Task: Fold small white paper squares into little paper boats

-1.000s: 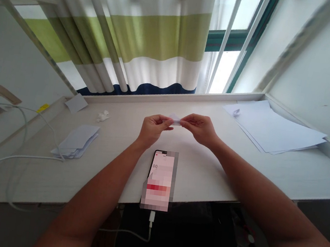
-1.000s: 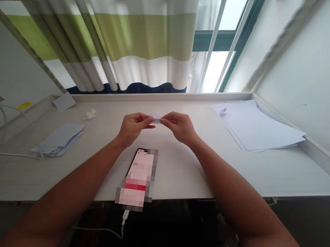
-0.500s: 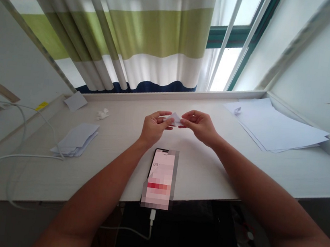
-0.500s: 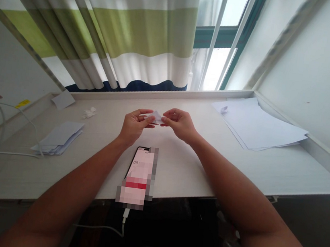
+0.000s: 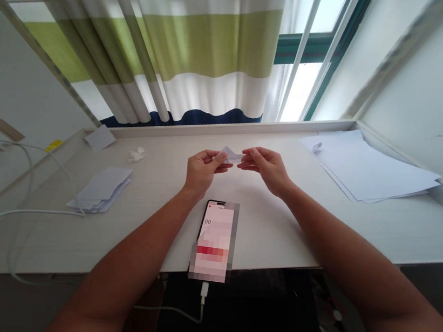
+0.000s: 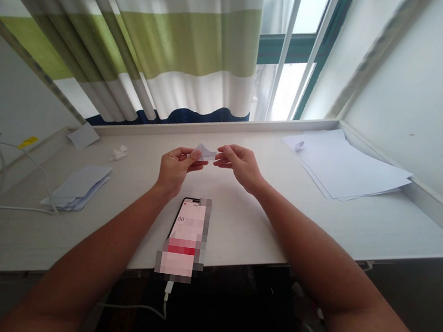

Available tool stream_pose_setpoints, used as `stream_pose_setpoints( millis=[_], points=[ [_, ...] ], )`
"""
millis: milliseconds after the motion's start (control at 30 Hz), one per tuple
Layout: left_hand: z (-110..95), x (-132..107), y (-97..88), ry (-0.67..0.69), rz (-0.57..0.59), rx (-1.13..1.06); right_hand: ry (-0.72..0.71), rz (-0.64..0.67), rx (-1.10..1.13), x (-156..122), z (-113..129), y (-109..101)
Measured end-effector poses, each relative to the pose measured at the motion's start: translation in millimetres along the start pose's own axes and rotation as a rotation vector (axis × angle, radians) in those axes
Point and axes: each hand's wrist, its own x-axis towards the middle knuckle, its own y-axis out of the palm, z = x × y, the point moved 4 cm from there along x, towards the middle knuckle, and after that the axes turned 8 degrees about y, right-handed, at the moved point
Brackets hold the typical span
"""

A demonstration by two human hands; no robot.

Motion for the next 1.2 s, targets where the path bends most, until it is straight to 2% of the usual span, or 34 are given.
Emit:
stream_pose_setpoints(
  millis=[100, 233, 400, 533, 667, 800, 1033, 1200],
  points=[
    [0.5, 0.9, -1.1, 0.008, -0.018, 0.001, 0.009, 0.056, -0.054, -3.0, 1.3, 6.2],
    [1.6, -1.0, 1.3, 0.006, 0.007, -0.008, -0.028, 0.03, -0.088, -4.9, 1.0, 9.2],
    [-1.6, -4.3, 4.0, -0.039, 0.144, 0.033, -0.07, -0.002, -0.143, -5.5, 1.8, 6.9],
    [-5.8, -5.7, 6.2, -0.002, 0.233, 0.089, -0.059, 0.01, -0.211, -8.1, 3.7, 8.3],
    [-6.3, -5.2, 7.7, 0.02, 0.232, 0.064, -0.05, 0.077, -0.186, -9.7, 4.6, 10.9],
    [-4.3, -2.8, 7.0, -0.013, 0.22, 0.002, -0.081, 0.138, -0.154, -9.4, 6.6, 10.8],
    [-10.9, -1.1, 5.1, 0.025, 0.272, 0.034, -0.045, 0.204, -0.147, -9.5, 4.0, 12.9],
    [-12.1, -4.1, 7.7, 0.016, 0.331, 0.076, -0.099, 0.169, -0.212, -11.1, 5.6, 13.7]
  ],
)
